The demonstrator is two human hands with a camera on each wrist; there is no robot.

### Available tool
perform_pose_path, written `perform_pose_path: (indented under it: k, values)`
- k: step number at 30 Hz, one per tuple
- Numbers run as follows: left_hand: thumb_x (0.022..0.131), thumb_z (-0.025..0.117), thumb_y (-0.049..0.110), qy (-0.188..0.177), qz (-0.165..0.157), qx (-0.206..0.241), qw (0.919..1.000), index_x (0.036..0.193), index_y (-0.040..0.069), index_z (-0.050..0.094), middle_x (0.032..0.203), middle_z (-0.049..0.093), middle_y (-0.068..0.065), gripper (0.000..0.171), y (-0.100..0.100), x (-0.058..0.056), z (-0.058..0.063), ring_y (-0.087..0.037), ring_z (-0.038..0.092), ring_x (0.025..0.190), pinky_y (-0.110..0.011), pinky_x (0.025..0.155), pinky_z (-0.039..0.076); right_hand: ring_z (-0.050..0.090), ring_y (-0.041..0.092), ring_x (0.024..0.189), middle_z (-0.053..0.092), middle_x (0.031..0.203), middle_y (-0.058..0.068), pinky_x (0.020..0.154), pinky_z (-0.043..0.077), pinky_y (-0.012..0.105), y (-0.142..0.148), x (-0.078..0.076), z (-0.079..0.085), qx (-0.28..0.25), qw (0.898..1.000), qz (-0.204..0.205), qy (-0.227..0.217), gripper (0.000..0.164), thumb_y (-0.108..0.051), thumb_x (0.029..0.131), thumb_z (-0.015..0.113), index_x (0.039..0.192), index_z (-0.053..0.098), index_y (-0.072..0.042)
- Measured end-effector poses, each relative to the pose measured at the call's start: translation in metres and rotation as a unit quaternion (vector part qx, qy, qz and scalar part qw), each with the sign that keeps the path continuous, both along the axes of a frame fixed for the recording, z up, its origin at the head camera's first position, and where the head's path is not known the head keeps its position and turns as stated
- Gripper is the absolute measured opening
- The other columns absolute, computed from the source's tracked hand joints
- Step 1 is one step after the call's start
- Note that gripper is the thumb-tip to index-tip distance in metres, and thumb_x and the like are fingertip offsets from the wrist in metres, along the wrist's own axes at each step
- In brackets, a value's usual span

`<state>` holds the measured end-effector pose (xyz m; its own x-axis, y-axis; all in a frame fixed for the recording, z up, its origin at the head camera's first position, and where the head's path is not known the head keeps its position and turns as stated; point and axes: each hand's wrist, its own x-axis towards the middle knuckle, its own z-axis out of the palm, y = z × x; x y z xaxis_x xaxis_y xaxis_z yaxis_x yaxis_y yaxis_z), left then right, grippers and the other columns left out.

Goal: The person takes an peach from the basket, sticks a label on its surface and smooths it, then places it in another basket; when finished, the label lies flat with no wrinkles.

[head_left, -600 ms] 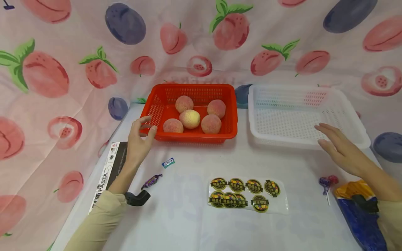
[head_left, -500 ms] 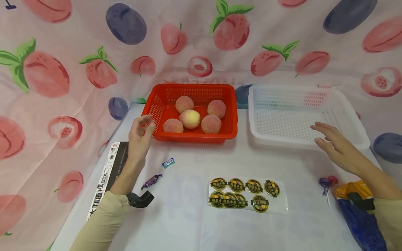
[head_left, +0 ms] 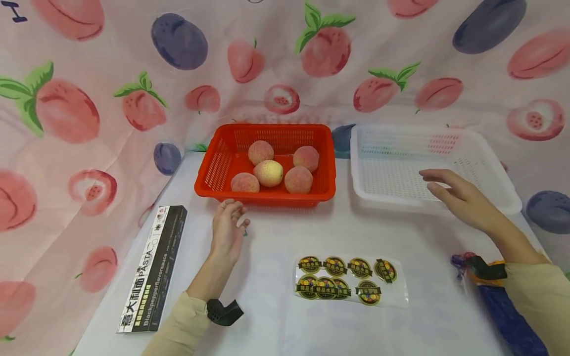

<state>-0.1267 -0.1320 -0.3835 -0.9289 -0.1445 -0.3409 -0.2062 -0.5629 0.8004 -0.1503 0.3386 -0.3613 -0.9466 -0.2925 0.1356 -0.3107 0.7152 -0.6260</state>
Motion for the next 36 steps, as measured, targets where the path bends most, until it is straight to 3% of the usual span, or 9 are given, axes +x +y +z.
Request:
perform_pose_path:
  k: [5, 9, 14, 17, 22, 26, 31, 36]
  values:
    - [0.086, 0.049, 0.012, -0.016, -0.001, 0.097, 0.9952, 0.099, 0.018, 0.031, 0.092, 0.042, -0.003, 0.023, 0.021, 0.0, -0.012, -0.019, 0.041, 0.096, -0.034, 0.083, 0.035, 0.04, -0.01, 0.109, 0.046, 0.126, 0.008, 0.079, 0.03, -0.003, -0.014, -0.008, 0.001, -0.023, 1.0, 0.003, 0.0, 0.037, -0.021, 0.091, 0.048, 0.128, 0.044, -0.015]
    - [0.085, 0.05, 0.013, -0.021, 0.017, 0.143, 0.9894, 0.108, 0.019, 0.026, 0.098, 0.041, -0.003, 0.034, 0.038, -0.003, -0.017, -0.02, 0.041, 0.103, -0.043, 0.097, 0.035, 0.044, -0.005, 0.109, 0.048, 0.123, -0.001, 0.081, 0.032, -0.001, -0.026, -0.013, 0.003, -0.043, 0.999, 0.011, 0.005, 0.035, -0.019, 0.09, 0.05, 0.125, 0.046, -0.015]
    - [0.088, 0.05, 0.013, -0.011, 0.063, 0.166, 0.9841, 0.114, 0.018, 0.024, 0.109, 0.039, -0.005, 0.037, 0.055, -0.01, -0.019, -0.021, 0.042, 0.108, -0.045, 0.095, 0.039, 0.046, -0.001, 0.11, 0.049, 0.122, -0.005, 0.083, 0.034, 0.001, -0.045, -0.02, 0.004, -0.068, 0.997, 0.028, 0.002, 0.035, -0.017, 0.089, 0.052, 0.124, 0.047, -0.017]
    - [0.088, 0.052, 0.012, 0.009, 0.097, 0.157, 0.9828, 0.116, 0.018, 0.022, 0.116, 0.035, -0.006, 0.041, 0.062, -0.015, -0.019, -0.025, 0.039, 0.116, -0.044, 0.092, 0.043, 0.048, 0.005, 0.11, 0.049, 0.122, -0.003, 0.084, 0.036, 0.002, -0.056, -0.026, 0.004, -0.081, 0.996, 0.038, 0.003, 0.035, -0.017, 0.089, 0.052, 0.123, 0.047, -0.018]
    - [0.084, 0.059, 0.01, 0.035, 0.135, 0.09, 0.9861, 0.116, 0.019, 0.018, 0.118, 0.032, -0.011, 0.053, 0.067, -0.024, -0.022, -0.033, 0.04, 0.119, -0.042, 0.087, 0.047, 0.049, 0.017, 0.112, 0.05, 0.122, -0.002, 0.085, 0.037, 0.005, -0.073, -0.035, 0.003, -0.099, 0.994, 0.053, 0.001, 0.034, -0.019, 0.089, 0.051, 0.123, 0.047, -0.018]
    - [0.084, 0.057, 0.006, 0.041, 0.139, 0.051, 0.9881, 0.118, 0.019, 0.017, 0.12, 0.035, -0.013, 0.054, 0.07, -0.027, -0.028, -0.034, 0.046, 0.113, -0.042, 0.085, 0.048, 0.049, 0.018, 0.113, 0.051, 0.121, -0.004, 0.091, 0.041, 0.017, -0.081, -0.04, 0.004, -0.109, 0.992, 0.059, -0.014, 0.035, -0.021, 0.089, 0.053, 0.123, 0.047, -0.017]
    - [0.085, 0.053, 0.003, 0.053, 0.148, 0.046, 0.9865, 0.12, 0.019, 0.013, 0.125, 0.032, -0.011, 0.056, 0.076, -0.029, -0.028, -0.031, 0.044, 0.114, -0.038, 0.081, 0.049, 0.05, 0.015, 0.111, 0.052, 0.12, -0.001, 0.093, 0.042, 0.041, -0.092, -0.051, 0.007, -0.107, 0.991, 0.077, -0.032, 0.036, -0.026, 0.087, 0.055, 0.121, 0.048, -0.017]
    - [0.086, 0.049, 0.005, 0.058, 0.16, 0.043, 0.9844, 0.122, 0.022, 0.011, 0.131, 0.027, -0.012, 0.055, 0.082, -0.03, -0.028, -0.027, 0.044, 0.114, -0.035, 0.082, 0.048, 0.049, 0.012, 0.11, 0.053, 0.117, -0.005, 0.093, 0.042, 0.041, -0.112, -0.066, 0.012, -0.096, 0.987, 0.112, -0.068, 0.035, -0.031, 0.085, 0.057, 0.118, 0.05, -0.023]
